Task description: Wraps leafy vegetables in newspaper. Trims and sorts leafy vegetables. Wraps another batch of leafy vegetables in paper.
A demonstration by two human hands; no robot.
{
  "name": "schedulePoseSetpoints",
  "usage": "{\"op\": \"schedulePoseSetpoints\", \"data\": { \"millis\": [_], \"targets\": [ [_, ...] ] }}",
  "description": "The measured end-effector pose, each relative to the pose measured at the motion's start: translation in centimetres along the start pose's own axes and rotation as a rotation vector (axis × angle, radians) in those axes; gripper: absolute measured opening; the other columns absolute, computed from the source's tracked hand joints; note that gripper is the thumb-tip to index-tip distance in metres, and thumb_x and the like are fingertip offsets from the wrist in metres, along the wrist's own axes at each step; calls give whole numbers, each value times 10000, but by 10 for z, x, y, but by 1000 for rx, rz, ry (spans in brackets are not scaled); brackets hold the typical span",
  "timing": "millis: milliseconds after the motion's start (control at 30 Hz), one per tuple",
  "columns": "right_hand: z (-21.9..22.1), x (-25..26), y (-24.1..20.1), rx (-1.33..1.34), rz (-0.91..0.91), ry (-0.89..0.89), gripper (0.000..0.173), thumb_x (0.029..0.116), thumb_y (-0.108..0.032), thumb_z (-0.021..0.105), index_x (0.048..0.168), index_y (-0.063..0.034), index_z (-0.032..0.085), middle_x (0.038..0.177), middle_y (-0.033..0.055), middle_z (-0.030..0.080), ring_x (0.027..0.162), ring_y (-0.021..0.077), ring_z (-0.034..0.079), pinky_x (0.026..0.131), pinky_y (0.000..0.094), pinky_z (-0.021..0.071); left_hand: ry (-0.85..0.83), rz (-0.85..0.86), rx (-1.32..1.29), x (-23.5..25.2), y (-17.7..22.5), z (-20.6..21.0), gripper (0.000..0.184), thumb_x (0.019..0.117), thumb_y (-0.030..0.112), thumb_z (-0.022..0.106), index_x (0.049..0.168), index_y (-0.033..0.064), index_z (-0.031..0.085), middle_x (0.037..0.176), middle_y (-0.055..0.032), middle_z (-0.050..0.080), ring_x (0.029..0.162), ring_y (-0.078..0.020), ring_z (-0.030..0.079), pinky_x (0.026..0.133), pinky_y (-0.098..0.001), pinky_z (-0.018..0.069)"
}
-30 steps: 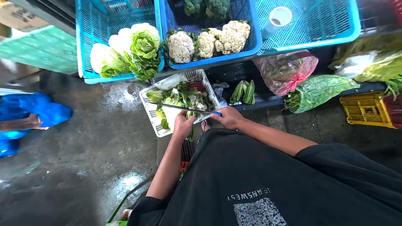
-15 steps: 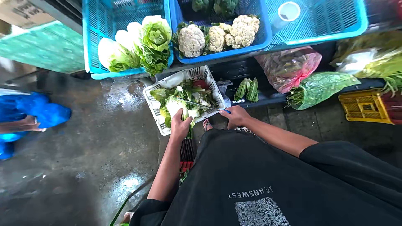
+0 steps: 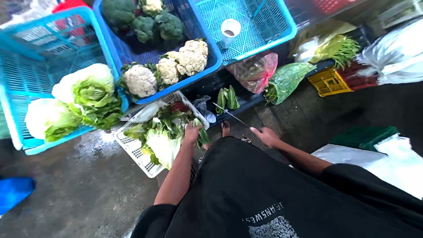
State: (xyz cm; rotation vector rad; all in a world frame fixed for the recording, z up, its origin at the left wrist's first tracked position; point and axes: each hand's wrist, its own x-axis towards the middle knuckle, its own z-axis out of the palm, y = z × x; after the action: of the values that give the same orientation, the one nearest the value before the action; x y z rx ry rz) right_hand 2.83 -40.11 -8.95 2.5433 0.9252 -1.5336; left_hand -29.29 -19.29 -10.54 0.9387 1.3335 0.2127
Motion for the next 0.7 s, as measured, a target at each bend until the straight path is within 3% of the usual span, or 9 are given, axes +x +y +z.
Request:
{"op": "schedulePoseSetpoints", "data": {
  "millis": [167,267,400,467,567,700],
  "targets": [
    [-28,-8,75,20,189,45,824,1009,-726,331,925,10,692,873,237,664,861,411,658,792,656,505,-63,-18,313,96,21,107,477,917,269,754,1307,31,618,1217,-242,664,1145,-382,643,982,-592,517],
    [-48,-6,101,33,241,41,816,1021,-705,337,915,20,698,864,247,668,864,421,664,798,660,506,-36,-8,317,152,30,153,564,940,388,729,1380,58,605,1272,-217,672,1208,-371,636,1041,-598,498],
    [-64,-7,139,64,290,75,774,1040,-666,340,788,-9,663,714,186,609,726,362,625,695,624,482,127,-176,421,205,2,163,429,946,352,687,1252,53,665,1224,-222,678,1165,-396,638,975,-633,505],
    [-70,-10,160,101,310,93,757,1043,-653,342,759,-21,648,669,150,585,665,320,599,653,589,474,198,-214,552,215,-10,158,508,936,368,681,1320,40,623,1292,-239,648,1222,-412,612,1000,-639,498],
    [-74,-14,187,168,361,119,717,1049,-626,382,756,-29,650,641,111,568,623,274,573,624,546,464,404,-243,672,223,-22,149,664,944,350,654,1482,7,471,1502,-267,477,1382,-427,484,1091,-596,460],
    [-80,-5,201,197,377,108,706,1042,-636,383,711,-57,614,597,70,525,578,235,539,587,511,445,623,-352,794,243,-22,144,674,922,352,687,1458,-1,483,1552,-263,415,1414,-410,455,1096,-537,468]
  ]
}}
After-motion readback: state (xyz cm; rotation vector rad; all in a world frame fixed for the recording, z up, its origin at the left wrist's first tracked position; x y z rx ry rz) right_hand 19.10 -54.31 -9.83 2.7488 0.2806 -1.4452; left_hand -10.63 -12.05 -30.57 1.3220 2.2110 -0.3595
